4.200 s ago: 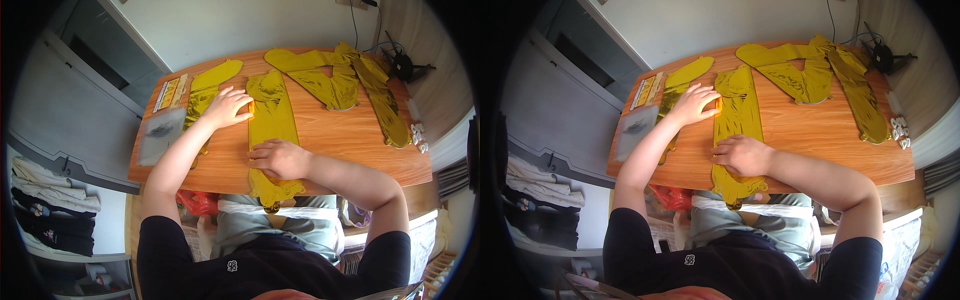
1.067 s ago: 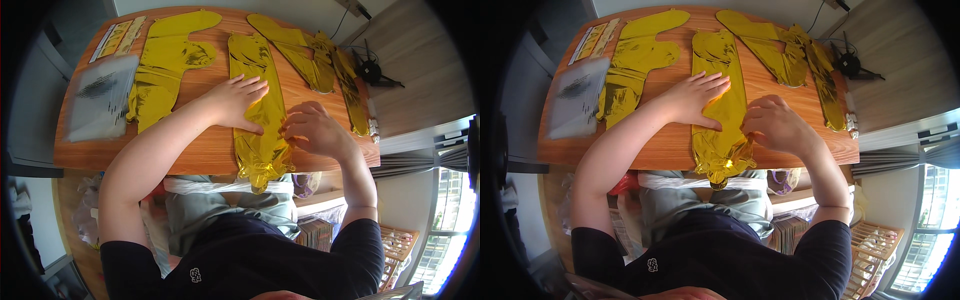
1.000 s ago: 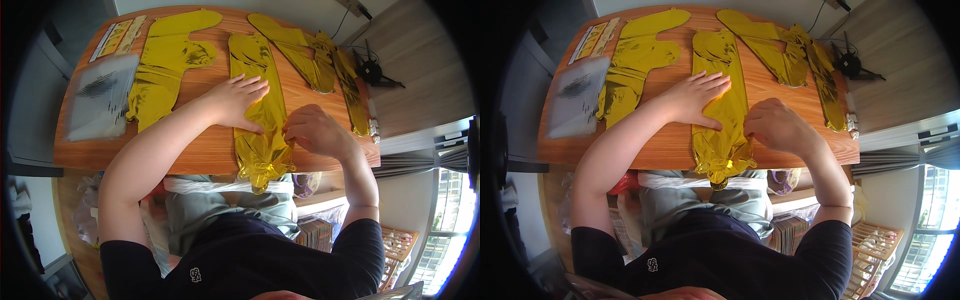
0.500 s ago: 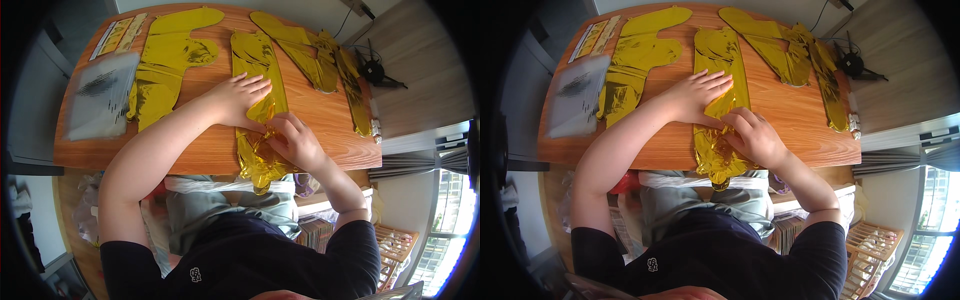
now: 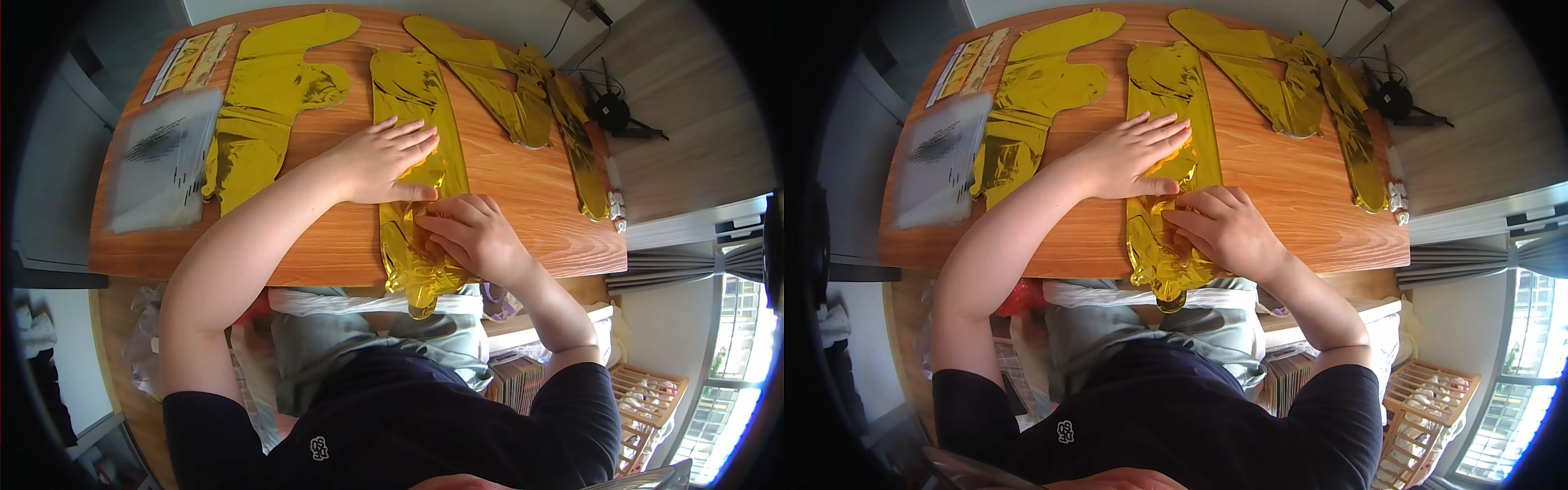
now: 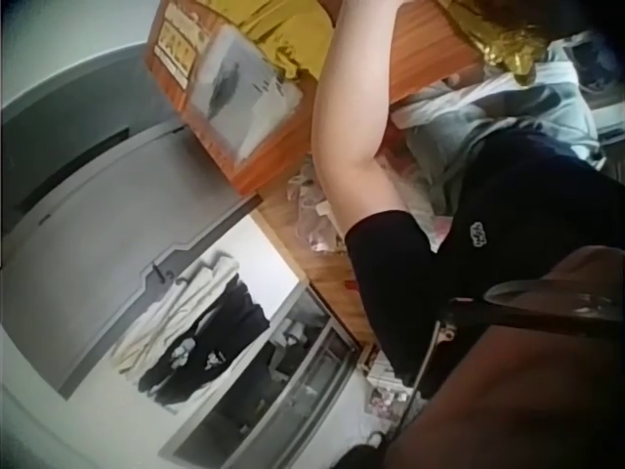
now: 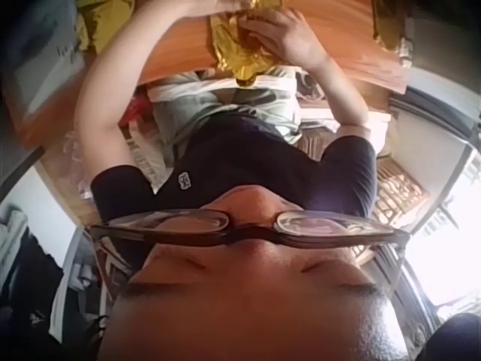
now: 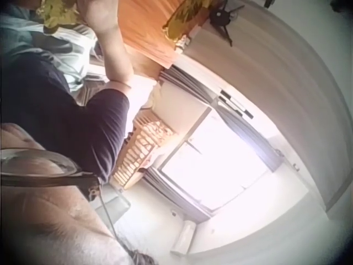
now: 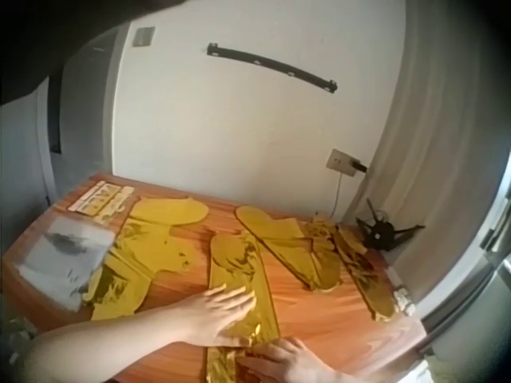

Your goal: The person removes gold foil balloons from a red plastic bag, spreads them out on a table, and folds one balloon into a small square.

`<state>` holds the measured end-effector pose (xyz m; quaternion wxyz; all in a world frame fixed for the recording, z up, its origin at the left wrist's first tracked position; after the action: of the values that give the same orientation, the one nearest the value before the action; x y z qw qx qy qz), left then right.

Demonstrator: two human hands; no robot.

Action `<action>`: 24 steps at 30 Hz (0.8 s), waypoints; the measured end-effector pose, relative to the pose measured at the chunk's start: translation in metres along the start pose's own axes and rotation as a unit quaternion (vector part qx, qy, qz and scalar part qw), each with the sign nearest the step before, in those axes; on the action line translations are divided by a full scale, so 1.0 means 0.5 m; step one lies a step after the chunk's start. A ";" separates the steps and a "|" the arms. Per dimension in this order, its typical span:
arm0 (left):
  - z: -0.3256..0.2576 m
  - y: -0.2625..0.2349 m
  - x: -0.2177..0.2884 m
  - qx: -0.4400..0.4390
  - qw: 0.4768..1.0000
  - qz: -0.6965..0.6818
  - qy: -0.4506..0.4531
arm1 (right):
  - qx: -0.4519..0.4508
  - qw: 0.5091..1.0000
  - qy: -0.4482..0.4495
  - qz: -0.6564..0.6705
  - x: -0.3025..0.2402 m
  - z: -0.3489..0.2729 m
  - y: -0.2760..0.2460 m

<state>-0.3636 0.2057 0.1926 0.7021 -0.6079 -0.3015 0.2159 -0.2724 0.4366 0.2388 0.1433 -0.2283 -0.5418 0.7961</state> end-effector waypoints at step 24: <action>-0.001 -0.011 0.014 -0.011 1.000 0.023 -0.005 | -0.104 0.979 0.172 -0.028 0.026 0.022 -0.036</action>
<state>-0.3585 0.2089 0.1989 0.6885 -0.6215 -0.2933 0.2318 -0.2896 0.4408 0.2560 0.2315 -0.3602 -0.5953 0.6799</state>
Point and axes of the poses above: each hand's wrist, its own z-axis towards the middle knuckle, its own y-axis out of the palm, x = y × z, the point moved 1 cm from there along z, towards the middle knuckle, and after that the axes turned 3 degrees about -y, right-handed, at the moved point
